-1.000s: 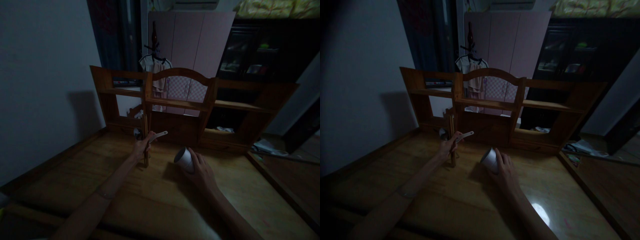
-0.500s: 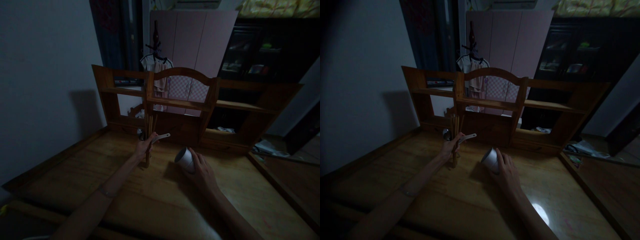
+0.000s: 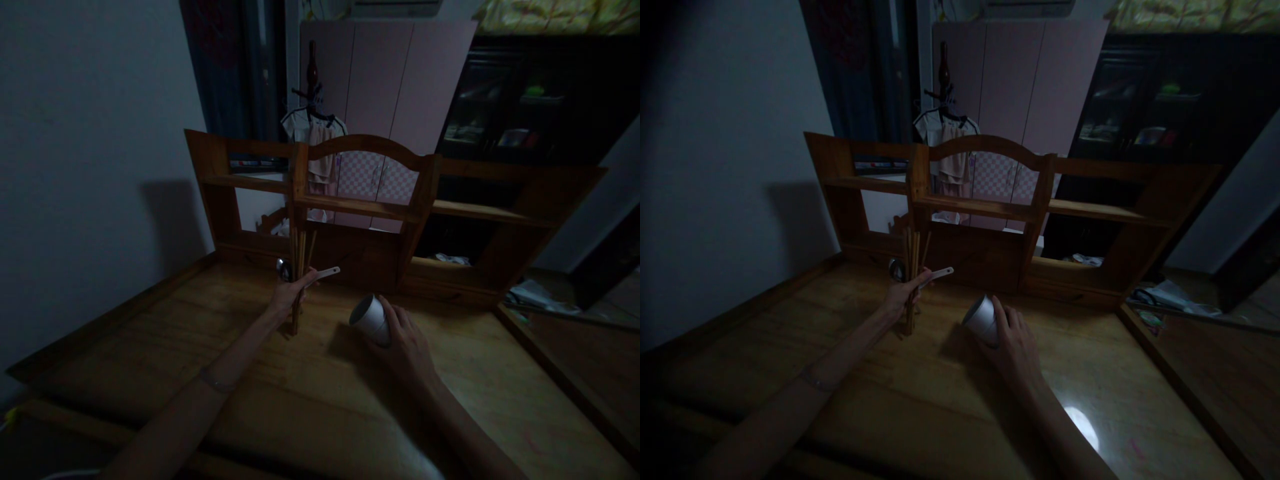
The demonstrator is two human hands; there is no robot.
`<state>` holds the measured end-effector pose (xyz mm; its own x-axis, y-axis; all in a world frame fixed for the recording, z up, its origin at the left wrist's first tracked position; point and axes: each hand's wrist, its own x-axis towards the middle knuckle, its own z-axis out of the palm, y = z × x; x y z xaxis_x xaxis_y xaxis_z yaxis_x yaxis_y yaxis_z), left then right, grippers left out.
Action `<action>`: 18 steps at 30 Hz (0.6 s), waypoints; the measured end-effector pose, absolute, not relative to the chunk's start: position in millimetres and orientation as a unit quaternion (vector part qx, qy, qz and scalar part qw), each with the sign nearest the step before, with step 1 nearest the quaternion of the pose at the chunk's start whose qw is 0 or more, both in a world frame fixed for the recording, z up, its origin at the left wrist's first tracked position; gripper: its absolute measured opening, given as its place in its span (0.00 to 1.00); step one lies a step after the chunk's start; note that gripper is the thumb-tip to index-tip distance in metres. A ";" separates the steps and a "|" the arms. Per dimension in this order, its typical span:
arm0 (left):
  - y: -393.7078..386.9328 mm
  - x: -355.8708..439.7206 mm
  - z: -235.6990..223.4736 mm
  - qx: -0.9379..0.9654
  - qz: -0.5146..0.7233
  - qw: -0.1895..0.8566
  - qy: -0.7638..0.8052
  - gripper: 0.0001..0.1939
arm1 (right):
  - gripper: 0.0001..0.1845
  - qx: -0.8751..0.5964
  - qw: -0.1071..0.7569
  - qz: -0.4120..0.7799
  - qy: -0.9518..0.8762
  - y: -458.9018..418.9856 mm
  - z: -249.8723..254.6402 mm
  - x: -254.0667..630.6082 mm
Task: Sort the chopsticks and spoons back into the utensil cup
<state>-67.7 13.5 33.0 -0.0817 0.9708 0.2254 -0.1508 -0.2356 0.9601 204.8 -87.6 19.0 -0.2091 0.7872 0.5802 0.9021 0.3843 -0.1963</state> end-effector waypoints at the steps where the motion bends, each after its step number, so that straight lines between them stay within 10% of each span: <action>1: 13.5 -67.1 32.8 0.497 0.609 0.460 0.412 0.21 | 0.45 -0.547 0.308 -0.092 -0.773 -87.4 18.9 204.8; 18: 19.4 -62.3 20.1 0.508 0.586 0.474 0.418 0.22 | 0.44 -0.532 0.325 -0.110 -0.774 -86.9 18.4 204.5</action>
